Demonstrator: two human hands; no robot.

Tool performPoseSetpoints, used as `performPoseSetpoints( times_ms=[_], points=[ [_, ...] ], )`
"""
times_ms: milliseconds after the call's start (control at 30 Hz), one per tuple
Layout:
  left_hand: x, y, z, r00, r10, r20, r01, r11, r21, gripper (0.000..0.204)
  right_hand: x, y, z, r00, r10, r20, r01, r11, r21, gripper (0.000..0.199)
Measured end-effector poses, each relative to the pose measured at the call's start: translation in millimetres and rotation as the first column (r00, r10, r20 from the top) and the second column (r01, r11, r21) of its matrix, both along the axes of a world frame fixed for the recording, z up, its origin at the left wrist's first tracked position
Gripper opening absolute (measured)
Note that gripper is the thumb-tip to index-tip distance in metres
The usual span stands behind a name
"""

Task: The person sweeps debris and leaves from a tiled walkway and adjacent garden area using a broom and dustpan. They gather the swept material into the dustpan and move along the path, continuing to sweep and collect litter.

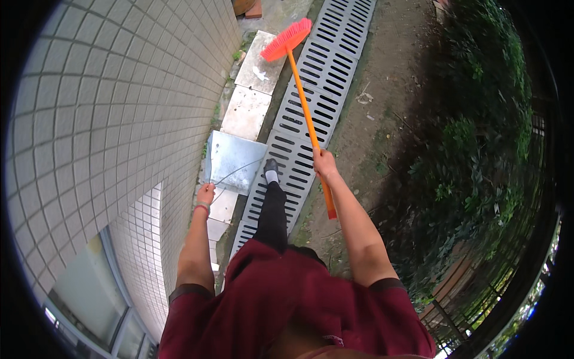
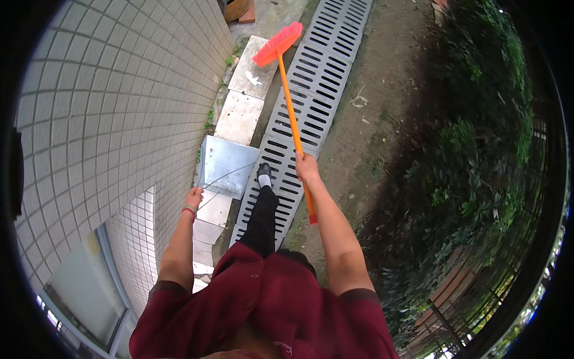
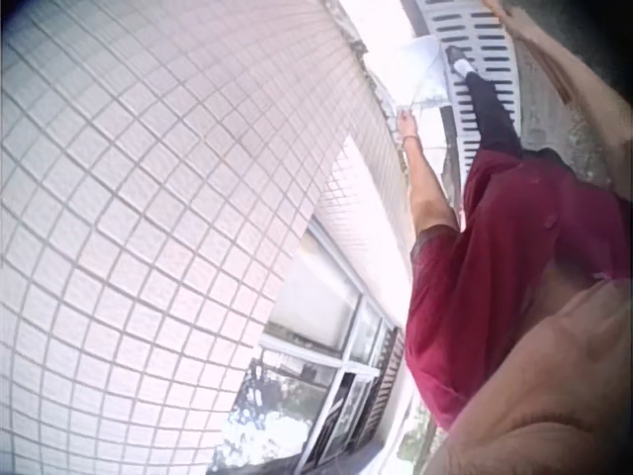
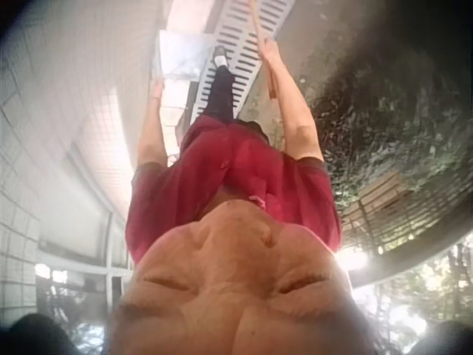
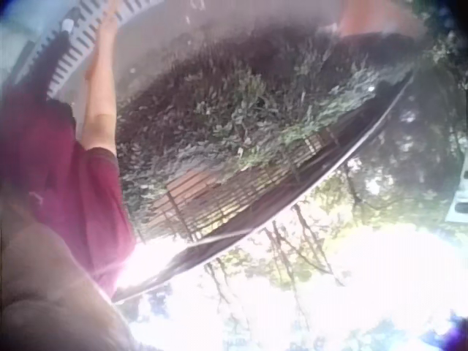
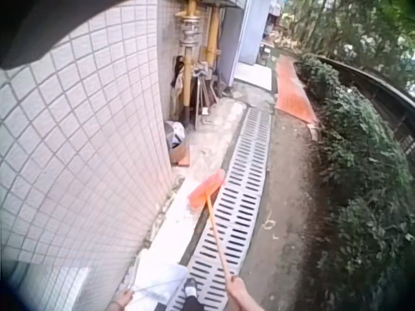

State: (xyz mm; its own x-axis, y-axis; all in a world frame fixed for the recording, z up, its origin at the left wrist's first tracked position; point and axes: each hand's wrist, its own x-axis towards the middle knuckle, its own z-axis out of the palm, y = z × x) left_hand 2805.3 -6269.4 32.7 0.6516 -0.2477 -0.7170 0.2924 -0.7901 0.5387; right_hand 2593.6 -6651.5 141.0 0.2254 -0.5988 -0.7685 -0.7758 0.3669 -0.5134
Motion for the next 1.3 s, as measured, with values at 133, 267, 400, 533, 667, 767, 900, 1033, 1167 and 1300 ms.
performPoseSetpoints(
  times_ms=[133, 267, 400, 533, 667, 767, 900, 1033, 1167, 1300],
  points=[
    [19.7, -46.7, -0.9, 1.000, 0.003, 0.006, -0.003, 1.000, 0.019, 0.031, 21.1, -14.4, 2.6, 0.988, 0.138, -0.075, -0.135, 0.990, 0.041, 0.042],
    [50.2, -50.4, -22.5, 0.944, -0.156, 0.291, 0.137, 0.987, 0.085, 0.033, -33.4, 37.4, 17.1, 0.948, 0.286, -0.142, -0.213, 0.897, 0.389, 0.044],
    [63.6, -74.9, 25.2, 0.995, -0.075, 0.071, 0.070, 0.995, 0.071, 0.031, -103.6, 45.9, 123.8, 0.973, 0.152, -0.172, 0.012, 0.715, 0.699, 0.037],
    [61.0, -62.1, 39.8, 0.998, -0.030, -0.061, 0.033, 0.998, 0.049, 0.027, -114.0, 50.9, 206.7, 0.966, -0.044, -0.254, 0.234, 0.559, 0.795, 0.035],
    [39.1, -87.1, 74.1, 0.973, 0.156, -0.171, -0.151, 0.988, 0.044, 0.022, -107.7, 23.1, 234.4, 0.973, -0.120, -0.196, 0.226, 0.651, 0.725, 0.032],
    [36.4, -125.2, 108.6, 0.992, 0.072, -0.106, -0.065, 0.996, 0.065, 0.021, -112.7, -18.3, 256.9, 0.969, -0.213, -0.128, 0.244, 0.715, 0.656, 0.031],
    [56.3, -148.0, 129.6, 0.979, 0.189, -0.076, -0.189, 0.982, 0.016, 0.019, -103.4, -85.5, 262.3, 0.938, -0.343, -0.051, 0.286, 0.684, 0.671, 0.026],
    [92.8, -216.5, 169.6, 0.977, 0.212, -0.030, -0.211, 0.977, 0.030, 0.021, -83.6, -188.9, 231.3, 0.782, -0.619, 0.067, 0.310, 0.480, 0.820, 0.021],
    [125.2, -321.5, 218.4, 0.962, 0.271, -0.046, -0.267, 0.961, 0.078, 0.018, -63.3, -299.4, 227.3, 0.459, -0.888, 0.006, 0.209, 0.115, 0.971, 0.020],
    [143.8, -442.8, 253.0, 0.940, 0.335, -0.068, -0.333, 0.942, 0.038, 0.018, -43.2, -389.2, 226.6, 0.367, -0.930, 0.026, 0.238, 0.121, 0.964, 0.018]
  ],
)
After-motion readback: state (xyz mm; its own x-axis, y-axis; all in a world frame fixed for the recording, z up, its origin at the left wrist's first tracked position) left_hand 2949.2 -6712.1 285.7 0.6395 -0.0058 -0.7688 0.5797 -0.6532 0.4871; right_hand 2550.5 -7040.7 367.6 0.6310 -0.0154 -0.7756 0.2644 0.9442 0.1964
